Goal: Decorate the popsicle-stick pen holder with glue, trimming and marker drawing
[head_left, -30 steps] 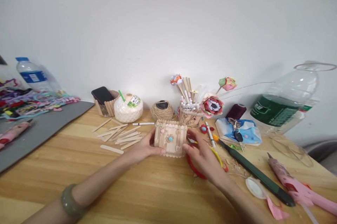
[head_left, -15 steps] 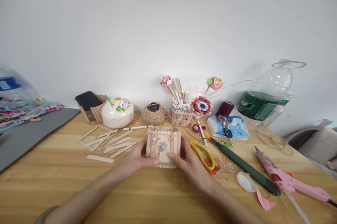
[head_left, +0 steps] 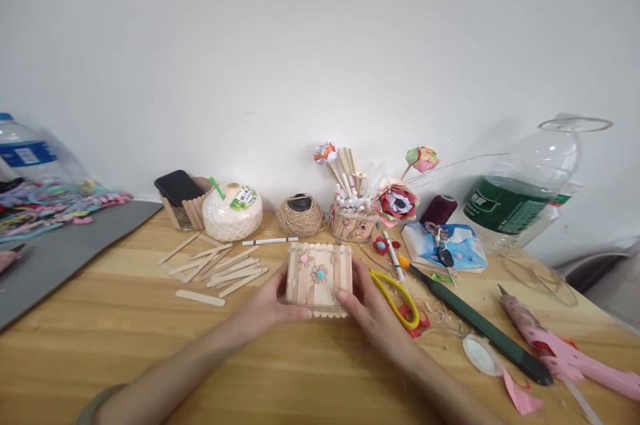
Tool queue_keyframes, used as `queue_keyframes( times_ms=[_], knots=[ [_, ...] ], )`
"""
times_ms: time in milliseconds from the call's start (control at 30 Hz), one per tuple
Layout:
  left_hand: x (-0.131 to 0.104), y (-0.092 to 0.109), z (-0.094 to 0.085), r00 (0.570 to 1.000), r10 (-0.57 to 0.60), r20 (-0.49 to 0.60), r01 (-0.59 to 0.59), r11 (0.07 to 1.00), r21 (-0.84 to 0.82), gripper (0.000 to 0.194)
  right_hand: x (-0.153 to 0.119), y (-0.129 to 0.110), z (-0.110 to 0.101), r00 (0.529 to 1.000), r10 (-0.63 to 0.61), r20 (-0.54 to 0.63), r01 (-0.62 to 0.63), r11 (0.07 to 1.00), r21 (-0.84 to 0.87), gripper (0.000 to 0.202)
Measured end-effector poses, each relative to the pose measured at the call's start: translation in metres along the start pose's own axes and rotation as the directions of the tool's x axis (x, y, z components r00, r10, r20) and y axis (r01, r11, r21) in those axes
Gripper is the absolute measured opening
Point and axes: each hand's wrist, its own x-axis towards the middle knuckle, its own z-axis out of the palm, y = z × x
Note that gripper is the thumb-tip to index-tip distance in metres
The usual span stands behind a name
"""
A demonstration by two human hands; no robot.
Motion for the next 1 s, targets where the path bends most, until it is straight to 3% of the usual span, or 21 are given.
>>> queue_keyframes(
  times_ms=[233,700,1000],
  knots=[
    [0.003,-0.005,-0.003,0.999,0.029,0.023,-0.029,0.999,0.028,0.104,-0.002,0.003,-0.007,0.994,-0.002,-0.111,-0.024,0.972,-0.234,0.063],
    [0.002,-0.006,-0.001,1.0,0.009,0.006,-0.01,0.999,0.041,0.113,0.01,0.009,-0.012,0.969,-0.004,-0.249,-0.047,0.978,-0.201,0.026],
    [-0.004,-0.013,0.002,0.999,-0.037,0.025,0.035,0.996,0.079,0.117,0.009,-0.002,-0.015,0.951,-0.037,-0.307,-0.048,0.962,-0.268,0.022]
  ],
)
